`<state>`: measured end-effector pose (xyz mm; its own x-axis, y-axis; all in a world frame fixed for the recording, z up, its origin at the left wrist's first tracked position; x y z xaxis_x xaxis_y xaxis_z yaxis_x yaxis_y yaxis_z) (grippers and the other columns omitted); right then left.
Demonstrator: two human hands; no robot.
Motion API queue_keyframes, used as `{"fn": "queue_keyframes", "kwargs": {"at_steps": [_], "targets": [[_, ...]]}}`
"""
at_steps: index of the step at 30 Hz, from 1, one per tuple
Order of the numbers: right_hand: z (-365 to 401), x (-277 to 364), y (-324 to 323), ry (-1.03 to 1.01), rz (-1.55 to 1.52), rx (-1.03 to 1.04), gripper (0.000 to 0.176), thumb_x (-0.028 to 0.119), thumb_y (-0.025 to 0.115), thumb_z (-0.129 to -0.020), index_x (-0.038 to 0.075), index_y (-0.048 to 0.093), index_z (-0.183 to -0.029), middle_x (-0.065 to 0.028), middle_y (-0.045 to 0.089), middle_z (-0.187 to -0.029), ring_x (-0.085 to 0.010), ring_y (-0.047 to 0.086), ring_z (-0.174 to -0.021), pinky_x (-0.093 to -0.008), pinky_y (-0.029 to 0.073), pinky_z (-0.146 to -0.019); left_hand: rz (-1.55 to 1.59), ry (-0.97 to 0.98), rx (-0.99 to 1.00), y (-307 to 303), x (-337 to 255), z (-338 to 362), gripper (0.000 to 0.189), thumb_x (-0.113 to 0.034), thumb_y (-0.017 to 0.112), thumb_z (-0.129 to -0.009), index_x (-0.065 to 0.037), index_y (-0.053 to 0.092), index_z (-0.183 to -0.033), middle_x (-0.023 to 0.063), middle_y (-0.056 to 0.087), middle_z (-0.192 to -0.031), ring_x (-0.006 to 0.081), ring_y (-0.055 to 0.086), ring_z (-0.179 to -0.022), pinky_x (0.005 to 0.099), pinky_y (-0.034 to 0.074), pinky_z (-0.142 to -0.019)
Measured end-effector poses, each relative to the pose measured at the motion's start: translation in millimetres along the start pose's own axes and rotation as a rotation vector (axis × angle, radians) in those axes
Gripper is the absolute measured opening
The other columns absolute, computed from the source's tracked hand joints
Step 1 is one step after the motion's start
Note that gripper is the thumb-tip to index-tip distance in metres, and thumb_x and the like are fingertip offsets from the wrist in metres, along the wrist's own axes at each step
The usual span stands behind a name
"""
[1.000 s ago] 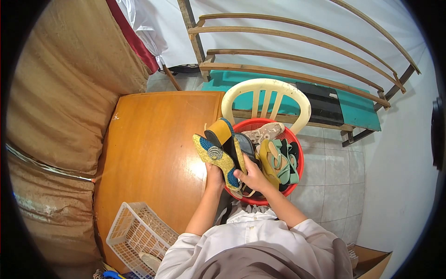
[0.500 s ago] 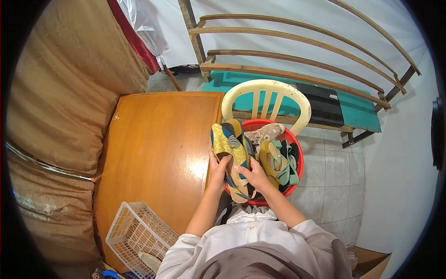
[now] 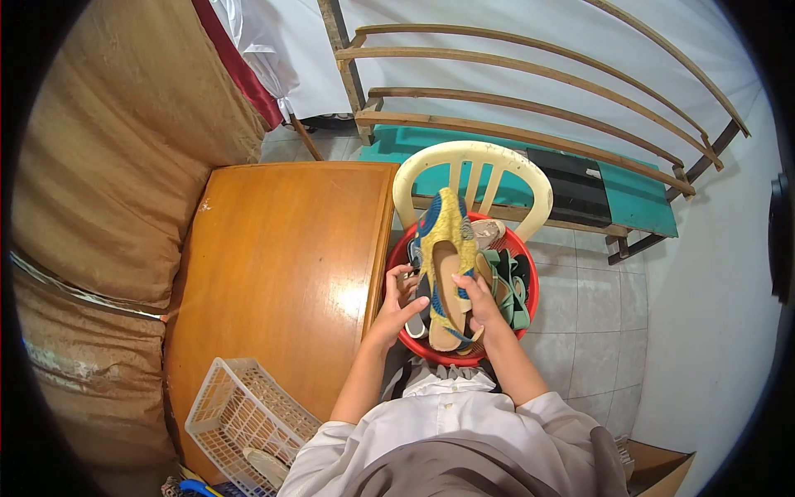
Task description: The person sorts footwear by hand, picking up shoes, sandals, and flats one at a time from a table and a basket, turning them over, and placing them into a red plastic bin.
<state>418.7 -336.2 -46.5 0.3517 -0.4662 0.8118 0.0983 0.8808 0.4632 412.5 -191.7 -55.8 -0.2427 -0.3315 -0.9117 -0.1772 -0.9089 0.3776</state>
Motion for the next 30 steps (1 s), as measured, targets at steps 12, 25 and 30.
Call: {"fn": "queue_keyframes", "kwargs": {"at_steps": [12,25,30], "targets": [[-13.5,48.6,-122.9,-0.43,0.717,-0.485,0.043,0.017,0.066,-0.07,0.002,0.052,-0.107,-0.0135,0.063,-0.091,-0.0235,0.061,-0.084,-0.0333,0.046,-0.075,0.111,-0.2,-0.409,-63.1,43.6,4.8,0.007,-0.019,0.05,-0.085,-0.014,0.048,-0.089,-0.0002,0.055,-0.079,0.0115,0.055,-0.075,0.0266,0.043,-0.069],[-45.5,-61.1,-121.9,-0.071,1.518,-0.422,0.057,0.042,0.065,-0.063,0.004,0.051,-0.103,-0.0188,0.063,-0.082,-0.0342,0.06,-0.081,-0.0452,0.044,-0.076,0.11,-0.333,-0.4,-51.0,83.2,16.3,0.008,-0.023,0.051,-0.084,-0.015,0.05,-0.082,-0.0034,0.05,-0.069,0.0102,0.053,-0.069,0.027,0.041,-0.068],[-57.3,-85.7,-119.8,0.027,1.579,-0.388,0.057,0.041,0.065,-0.064,0.003,0.049,-0.103,-0.0202,0.062,-0.086,-0.0355,0.061,-0.081,-0.0442,0.047,-0.073,0.121,-0.327,-0.421,-54.7,86.7,27.6,0.008,-0.023,0.05,-0.084,-0.015,0.05,-0.084,-0.0025,0.052,-0.073,0.0104,0.054,-0.07,0.0276,0.041,-0.07]]}}
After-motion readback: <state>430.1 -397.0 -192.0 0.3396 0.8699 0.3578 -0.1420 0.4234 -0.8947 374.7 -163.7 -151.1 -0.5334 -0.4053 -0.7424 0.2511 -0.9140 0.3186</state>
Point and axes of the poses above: each hand's wrist, its own z-axis away from the middle knuckle, its own y-axis out of the palm, x = y × z, the point moved 8 cm from there along -z, towards the middle knuckle
